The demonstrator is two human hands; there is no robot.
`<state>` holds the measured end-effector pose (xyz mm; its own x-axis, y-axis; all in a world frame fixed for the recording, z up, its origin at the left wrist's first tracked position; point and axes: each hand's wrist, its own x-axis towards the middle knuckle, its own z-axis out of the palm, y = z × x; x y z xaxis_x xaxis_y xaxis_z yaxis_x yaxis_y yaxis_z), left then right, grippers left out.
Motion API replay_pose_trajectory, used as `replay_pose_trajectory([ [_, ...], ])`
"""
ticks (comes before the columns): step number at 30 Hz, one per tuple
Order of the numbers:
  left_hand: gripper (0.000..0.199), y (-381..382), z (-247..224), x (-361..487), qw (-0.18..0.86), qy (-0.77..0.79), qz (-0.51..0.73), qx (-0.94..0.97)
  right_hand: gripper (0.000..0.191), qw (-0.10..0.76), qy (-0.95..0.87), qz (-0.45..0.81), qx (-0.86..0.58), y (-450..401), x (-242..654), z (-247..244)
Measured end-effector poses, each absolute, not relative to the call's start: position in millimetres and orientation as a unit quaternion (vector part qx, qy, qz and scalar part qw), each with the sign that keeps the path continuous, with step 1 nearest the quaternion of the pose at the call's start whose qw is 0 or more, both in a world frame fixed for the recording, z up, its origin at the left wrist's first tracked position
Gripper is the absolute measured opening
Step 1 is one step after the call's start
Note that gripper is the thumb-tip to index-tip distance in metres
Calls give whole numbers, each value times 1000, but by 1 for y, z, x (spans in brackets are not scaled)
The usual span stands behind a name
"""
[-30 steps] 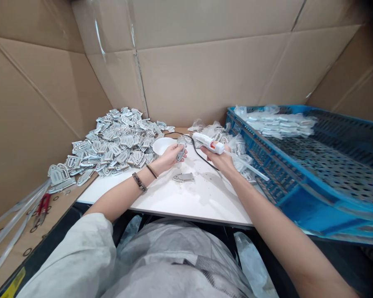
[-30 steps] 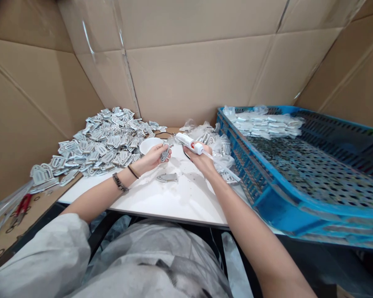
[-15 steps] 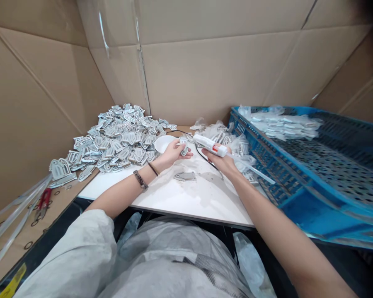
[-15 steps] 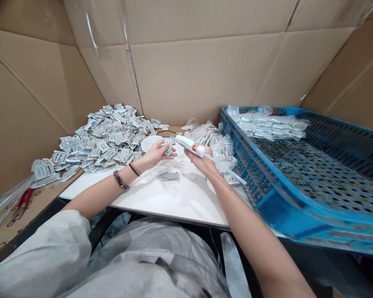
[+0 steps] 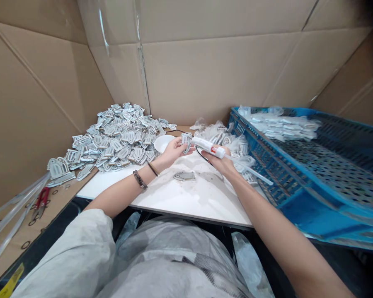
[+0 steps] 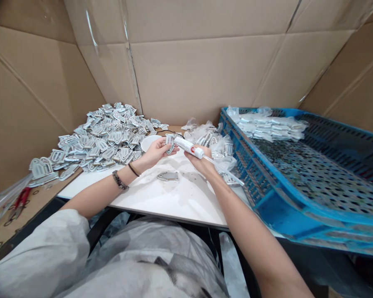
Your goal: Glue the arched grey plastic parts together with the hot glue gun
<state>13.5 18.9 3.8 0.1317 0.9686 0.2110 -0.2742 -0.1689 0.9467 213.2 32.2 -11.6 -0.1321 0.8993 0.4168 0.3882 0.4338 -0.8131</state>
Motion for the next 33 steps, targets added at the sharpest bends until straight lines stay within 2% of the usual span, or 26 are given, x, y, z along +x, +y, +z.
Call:
replay_pose_trajectory([
  [9,26,20,0,14,536,332,573,523,20,464,-706,232,-482,31,212,-10],
  [17,18,11,6,19,539,352,567,513,22,463,-704,205,-499,26,208,-6],
  [25,15,8,7,18,529,420,528,514,28,525,-648,202,-513,32,212,-9],
  [28,21,9,7,12,470,445,501,575,30,544,-624,205,-522,35,217,-5],
  [33,24,18,10,-1,266,504,495,655,32,560,-611,229,-511,27,216,4],
])
